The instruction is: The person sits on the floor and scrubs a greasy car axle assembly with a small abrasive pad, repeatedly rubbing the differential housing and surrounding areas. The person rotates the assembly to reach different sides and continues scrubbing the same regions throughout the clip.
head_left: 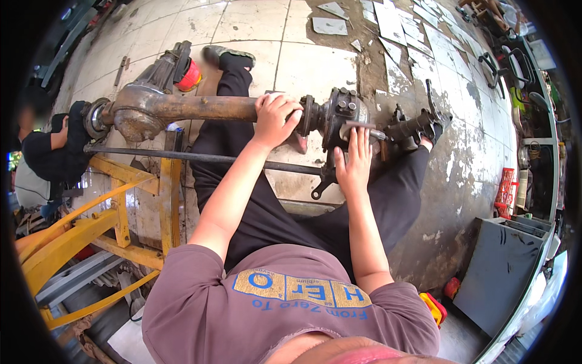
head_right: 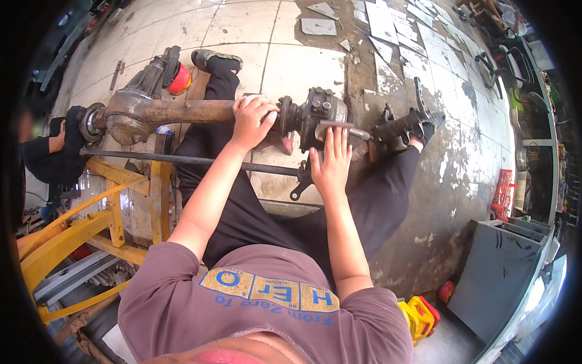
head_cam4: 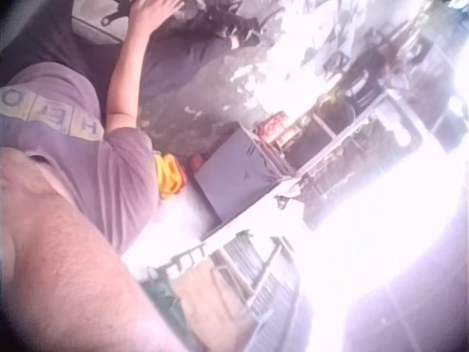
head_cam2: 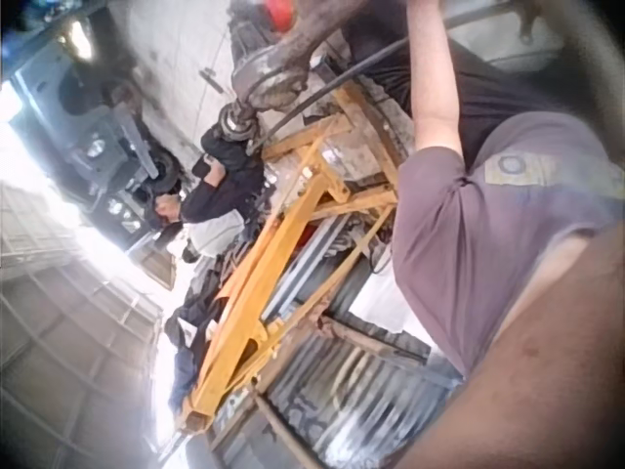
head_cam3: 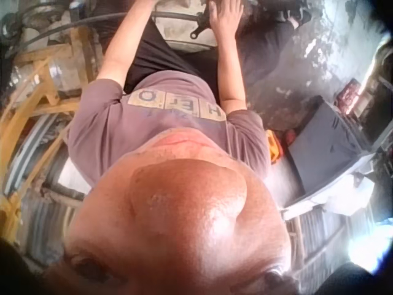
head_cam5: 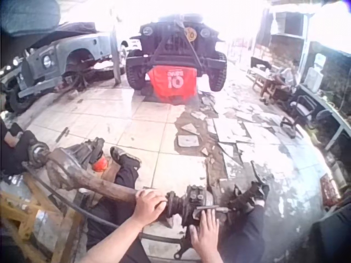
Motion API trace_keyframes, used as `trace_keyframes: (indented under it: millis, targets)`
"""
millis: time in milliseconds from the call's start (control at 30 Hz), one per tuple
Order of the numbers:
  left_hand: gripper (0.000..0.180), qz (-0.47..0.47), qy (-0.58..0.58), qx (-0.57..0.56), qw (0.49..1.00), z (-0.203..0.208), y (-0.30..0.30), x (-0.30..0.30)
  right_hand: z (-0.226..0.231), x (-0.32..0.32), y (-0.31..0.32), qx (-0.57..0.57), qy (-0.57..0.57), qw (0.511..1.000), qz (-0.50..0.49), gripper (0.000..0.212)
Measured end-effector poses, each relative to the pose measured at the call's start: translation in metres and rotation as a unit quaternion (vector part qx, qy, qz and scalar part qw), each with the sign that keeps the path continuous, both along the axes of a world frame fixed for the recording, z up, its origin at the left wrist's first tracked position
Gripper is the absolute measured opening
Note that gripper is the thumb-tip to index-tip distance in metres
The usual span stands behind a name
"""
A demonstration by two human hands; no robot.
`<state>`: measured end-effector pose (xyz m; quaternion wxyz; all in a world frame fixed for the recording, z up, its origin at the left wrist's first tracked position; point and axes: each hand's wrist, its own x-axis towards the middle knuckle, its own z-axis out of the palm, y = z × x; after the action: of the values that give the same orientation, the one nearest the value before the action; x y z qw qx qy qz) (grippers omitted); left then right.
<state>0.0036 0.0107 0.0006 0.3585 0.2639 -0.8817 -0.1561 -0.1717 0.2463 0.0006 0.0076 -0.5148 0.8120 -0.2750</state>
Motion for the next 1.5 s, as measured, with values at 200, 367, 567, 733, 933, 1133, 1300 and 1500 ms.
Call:
trace_keyframes:
  millis: [200, 367, 567, 733, 933, 1133, 1300, 1500]
  targets:
    - [0.017, 0.001, -0.007, 0.004, 1.000, 0.001, 0.002, 0.001, 0.010, 0.008, 0.007, 0.018, -0.029, 0.999, 0.002, 0.077]
    - [0.016, 0.000, 0.005, 0.008, 1.000, 0.003, 0.000, -0.001, 0.011, -0.009, -0.013, -0.010, 0.008, 1.000, -0.002, 0.077]
    - [0.017, 0.002, -0.007, 0.001, 1.000, -0.002, -0.004, 0.001, -0.005, 0.006, 0.006, 0.015, 0.003, 1.000, 0.004, 0.079]
    - [0.018, 0.004, 0.012, -0.001, 1.000, -0.001, -0.001, -0.003, 0.017, -0.020, -0.013, 0.003, -0.020, 1.000, 0.005, 0.073]
    - [0.017, 0.005, 0.003, -0.012, 1.000, -0.006, 0.001, 0.002, -0.002, 0.005, 0.005, 0.006, 0.009, 1.000, 0.000, 0.080]
    - [0.017, 0.003, 0.000, -0.004, 1.000, -0.002, -0.003, -0.002, 0.000, -0.003, -0.006, -0.005, -0.003, 1.000, -0.007, 0.081]
    - [0.015, 0.011, -0.014, -0.018, 1.000, 0.003, -0.003, -0.002, 0.005, -0.001, -0.006, -0.029, 0.007, 1.000, 0.007, 0.078]
    - [0.017, -0.002, -0.022, -0.019, 1.000, -0.003, -0.003, -0.004, 0.005, 0.008, 0.007, -0.013, -0.019, 1.000, -0.001, 0.080]
